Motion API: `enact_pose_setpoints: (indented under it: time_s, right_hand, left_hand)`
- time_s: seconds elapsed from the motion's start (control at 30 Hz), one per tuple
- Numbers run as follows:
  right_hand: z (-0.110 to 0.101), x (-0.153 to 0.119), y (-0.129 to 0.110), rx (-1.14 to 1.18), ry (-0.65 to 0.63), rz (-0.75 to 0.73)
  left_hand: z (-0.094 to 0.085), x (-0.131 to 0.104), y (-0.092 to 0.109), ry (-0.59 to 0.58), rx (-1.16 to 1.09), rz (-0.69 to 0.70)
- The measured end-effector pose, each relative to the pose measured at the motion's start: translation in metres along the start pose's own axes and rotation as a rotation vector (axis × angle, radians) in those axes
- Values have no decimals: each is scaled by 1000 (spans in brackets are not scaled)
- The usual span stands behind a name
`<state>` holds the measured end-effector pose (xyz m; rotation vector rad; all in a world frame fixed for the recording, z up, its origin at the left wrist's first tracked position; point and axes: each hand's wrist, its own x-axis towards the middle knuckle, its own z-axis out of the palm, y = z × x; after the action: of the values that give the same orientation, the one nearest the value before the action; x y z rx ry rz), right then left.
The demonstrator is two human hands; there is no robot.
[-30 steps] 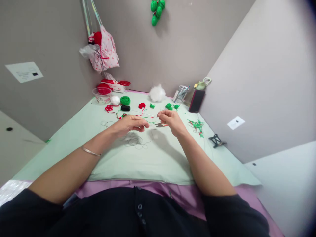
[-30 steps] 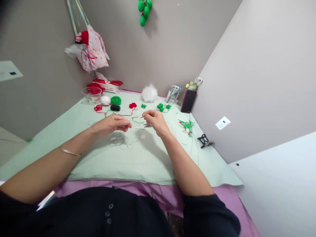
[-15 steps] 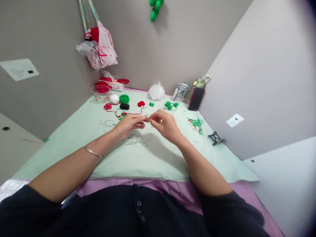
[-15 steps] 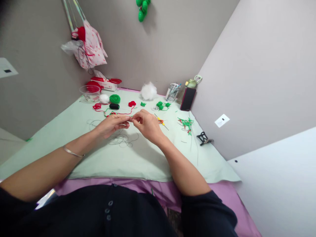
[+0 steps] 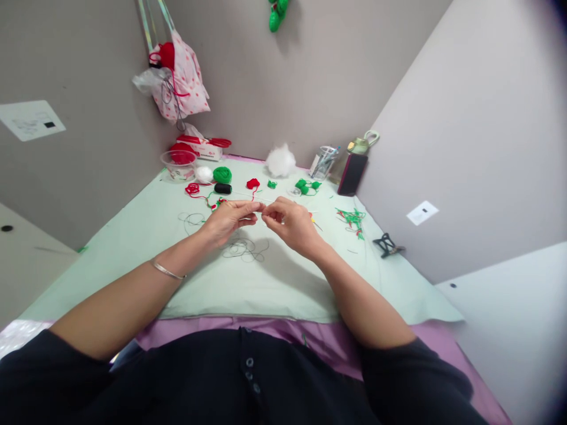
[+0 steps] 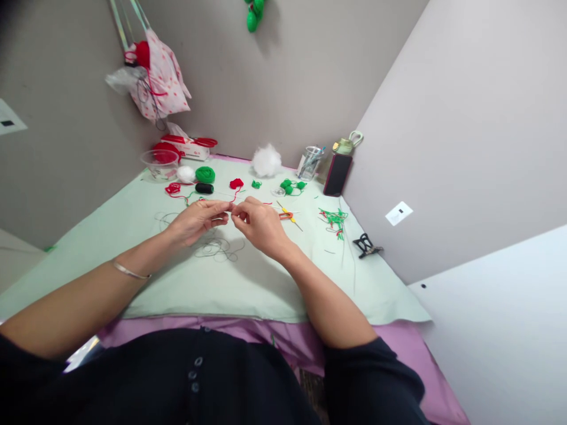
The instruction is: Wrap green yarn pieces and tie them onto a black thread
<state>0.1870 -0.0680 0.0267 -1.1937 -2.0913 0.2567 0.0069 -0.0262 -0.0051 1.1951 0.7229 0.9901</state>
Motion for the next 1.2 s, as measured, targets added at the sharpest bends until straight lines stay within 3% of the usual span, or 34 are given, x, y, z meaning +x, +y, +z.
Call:
enact_pose_setpoints:
  time_s: [0.23, 0.4, 0.5, 0.6, 0.77, 0.87, 1.2]
  right_hand:
    - [-4, 1, 0, 96, -60, -9]
    - [-16, 7, 12, 260, 52, 166]
    - [-16, 10, 16, 388, 74, 173]
    - [-13, 8, 15, 548, -73, 166]
    - [-10, 4, 16, 675, -446, 156]
    - [-10, 5, 23, 712, -552, 182]
    - [-10, 9, 30, 523, -310, 222]
  left_hand:
    - [1, -1, 3, 7, -20, -35]
    - [1, -2, 5, -10, -30, -45]
    - [1, -3, 5, -28, -3, -54]
    - [2, -3, 5, -104, 55, -75]
    - [4, -3, 4, -251, 124, -117]
    - [3, -3, 4, -267, 144, -104]
    - [-2, -1, 0, -246, 192, -73]
